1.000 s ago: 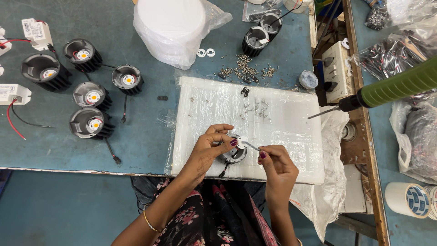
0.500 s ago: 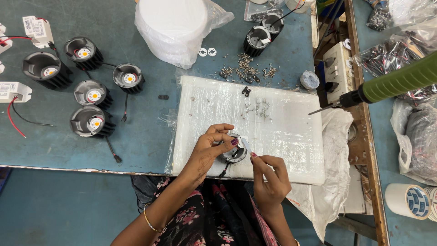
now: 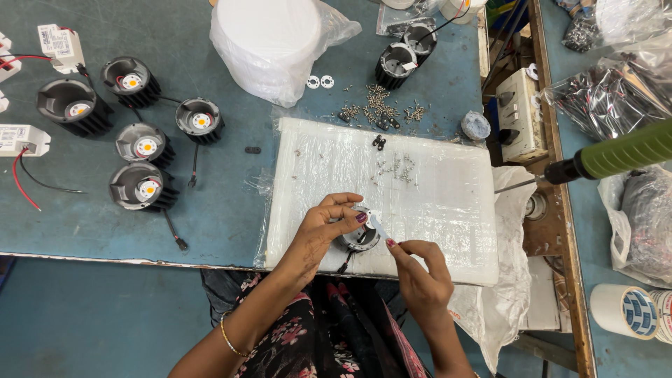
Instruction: The person assembles LED downlight fixtures at a workbench. They use an electric screwdriver to drive screws into black finned heat-sink housings, place LED modules and wires into the housings, and pick small screws from the table one at a time while working through a row of partially assembled fixtures.
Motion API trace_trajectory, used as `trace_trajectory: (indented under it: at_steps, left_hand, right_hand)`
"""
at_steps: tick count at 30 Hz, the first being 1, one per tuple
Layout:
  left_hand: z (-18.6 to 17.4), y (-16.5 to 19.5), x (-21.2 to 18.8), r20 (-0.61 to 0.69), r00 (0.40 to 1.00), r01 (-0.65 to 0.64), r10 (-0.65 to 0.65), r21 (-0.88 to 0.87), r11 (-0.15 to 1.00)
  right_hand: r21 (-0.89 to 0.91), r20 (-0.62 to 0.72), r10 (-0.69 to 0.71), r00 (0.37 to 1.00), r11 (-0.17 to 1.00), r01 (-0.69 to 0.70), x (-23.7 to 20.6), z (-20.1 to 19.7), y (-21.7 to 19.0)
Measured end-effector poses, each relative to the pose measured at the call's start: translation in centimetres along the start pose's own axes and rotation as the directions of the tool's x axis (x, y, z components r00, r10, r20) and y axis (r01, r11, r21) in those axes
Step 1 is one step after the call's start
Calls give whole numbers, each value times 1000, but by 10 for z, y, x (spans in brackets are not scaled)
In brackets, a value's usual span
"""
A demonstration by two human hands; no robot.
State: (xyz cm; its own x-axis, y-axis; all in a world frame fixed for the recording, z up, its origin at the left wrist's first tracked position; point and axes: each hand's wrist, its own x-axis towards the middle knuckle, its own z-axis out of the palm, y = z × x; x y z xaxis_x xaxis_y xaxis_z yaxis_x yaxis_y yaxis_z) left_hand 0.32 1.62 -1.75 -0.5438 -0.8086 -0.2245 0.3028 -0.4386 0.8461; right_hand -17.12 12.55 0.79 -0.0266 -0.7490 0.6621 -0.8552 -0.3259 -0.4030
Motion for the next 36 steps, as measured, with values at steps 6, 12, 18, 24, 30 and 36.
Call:
trace_trajectory:
  at_steps: [6, 12, 18, 24, 30, 36]
  left_hand:
    - [1, 0, 1, 1, 1000, 5, -5, 12, 1000]
    - [1, 1, 0, 10, 1000, -1, 1, 2, 1000]
    - [2, 1, -2, 17, 1000, -12, 12, -5, 1000]
    - [2, 2, -3, 14, 1000, -17, 18, -19, 1000]
    - [2, 1, -2, -4, 1000, -15, 15, -22, 1000]
    - [3, -3, 0, -5, 1000, -30, 29, -62, 998]
  right_hand:
    - [58, -82, 62, 995, 997, -58, 1, -2, 4]
    - [25, -75, -26, 997, 999, 28, 5, 6, 4]
    - [-14, -78, 2, 997, 1000, -3, 5, 5, 4]
    - [-6, -77, 51, 996, 999, -52, 0, 5, -3]
    - [-13, -64, 32, 997, 999, -33, -2, 5, -9]
    - [-22, -38, 21, 999, 1000, -21, -2, 5, -12]
